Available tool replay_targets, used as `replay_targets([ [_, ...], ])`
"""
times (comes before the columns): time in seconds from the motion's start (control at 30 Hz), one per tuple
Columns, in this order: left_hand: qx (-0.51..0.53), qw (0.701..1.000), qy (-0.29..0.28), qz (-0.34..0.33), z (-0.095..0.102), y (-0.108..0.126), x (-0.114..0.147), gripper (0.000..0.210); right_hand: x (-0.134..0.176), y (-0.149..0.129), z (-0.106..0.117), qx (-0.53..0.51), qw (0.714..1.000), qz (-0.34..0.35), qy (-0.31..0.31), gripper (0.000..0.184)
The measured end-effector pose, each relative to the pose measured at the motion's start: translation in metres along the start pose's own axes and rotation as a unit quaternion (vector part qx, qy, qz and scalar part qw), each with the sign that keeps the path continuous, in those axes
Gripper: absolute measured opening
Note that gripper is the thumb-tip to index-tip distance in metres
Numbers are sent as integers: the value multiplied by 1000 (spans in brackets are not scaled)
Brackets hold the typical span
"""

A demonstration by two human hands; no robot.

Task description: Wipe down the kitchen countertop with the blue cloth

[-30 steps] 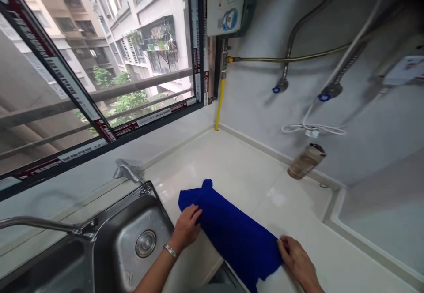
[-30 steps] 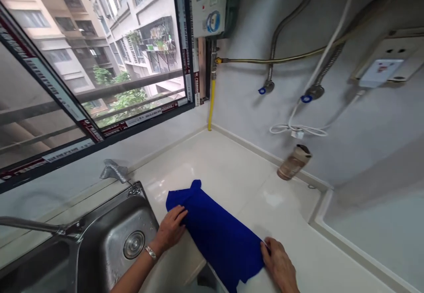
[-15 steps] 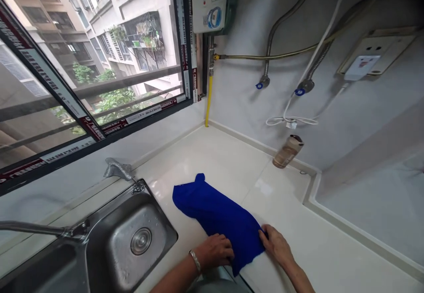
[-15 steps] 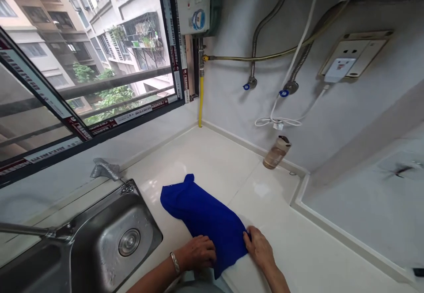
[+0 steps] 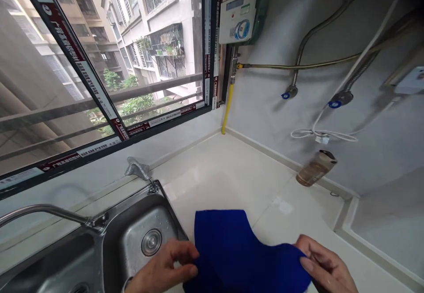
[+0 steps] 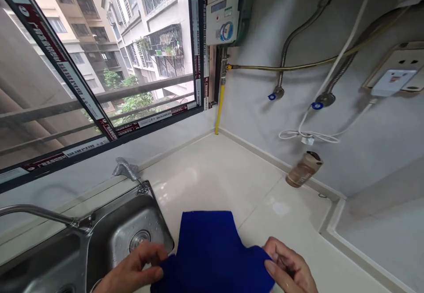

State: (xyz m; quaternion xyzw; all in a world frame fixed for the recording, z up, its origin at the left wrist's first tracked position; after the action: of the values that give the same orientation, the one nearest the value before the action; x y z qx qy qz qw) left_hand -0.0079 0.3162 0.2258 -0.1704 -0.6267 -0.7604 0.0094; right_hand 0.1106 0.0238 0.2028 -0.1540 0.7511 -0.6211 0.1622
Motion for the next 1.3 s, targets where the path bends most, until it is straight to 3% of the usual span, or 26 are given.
replay_targets([
  [0.1, 58, 995, 85, 14, 31, -6, -21, 43, -46, 4, -16, -8, 1000, -25, -11, 37],
  [0.23, 159, 945, 286, -6, 96, -13, -62, 54, -124, 8, -23, -1, 999, -32, 44, 43],
  [0.3, 165, 921, 349, -53, 127, 10, -75, 57, -158, -15, -28, -9, 997, 19, 74, 44],
  [0.43, 147, 889, 402, -161, 170, 92, -79, 55, -197, -106, -39, -58, 971, 193, 125, 46],
  [0.53, 114, 868, 420, -239, 182, 142, -71, 49, -203, -157, -42, -98, 941, 280, 163, 46],
  [0.6, 73, 863, 426, -261, 182, 149, -69, 47, -204, -163, -42, -109, 934, 292, 174, 46],
  [0.7, 15, 879, 424, -219, 176, 115, -75, 48, -204, -120, -37, -97, 950, 242, 170, 46],
  [0.83, -27, 906, 401, -129, 156, 20, -82, 45, -183, 7, -26, -8, 984, 87, 156, 52],
  [0.93, -65, 927, 365, -49, 123, -54, -77, 43, -140, 104, -19, 55, 986, -11, 157, 67],
  [1.03, -97, 942, 320, 15, 84, -110, -66, 41, -92, 171, -19, 126, 982, -78, 114, 74],
  [1.13, -117, 948, 291, 59, 56, -146, -52, 40, -59, 203, -14, 176, 976, -113, 60, 73],
  [1.3, -132, 958, 201, 153, 28, -186, -35, 43, -33, 202, 7, 189, 972, -137, 29, 71],
])
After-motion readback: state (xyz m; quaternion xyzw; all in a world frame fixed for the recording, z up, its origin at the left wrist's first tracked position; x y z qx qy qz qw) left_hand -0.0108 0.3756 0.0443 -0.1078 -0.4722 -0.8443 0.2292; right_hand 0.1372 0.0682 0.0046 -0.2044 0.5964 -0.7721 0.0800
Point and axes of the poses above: each hand's wrist, its own x-axis away from the middle knuckle, its own z-axis out of the back of the hand, y = z × x, the point moved 9 cm from there along -x, towards the middle knuckle, and after that the axes turned 6 degrees about z, right-handed, at the moved point
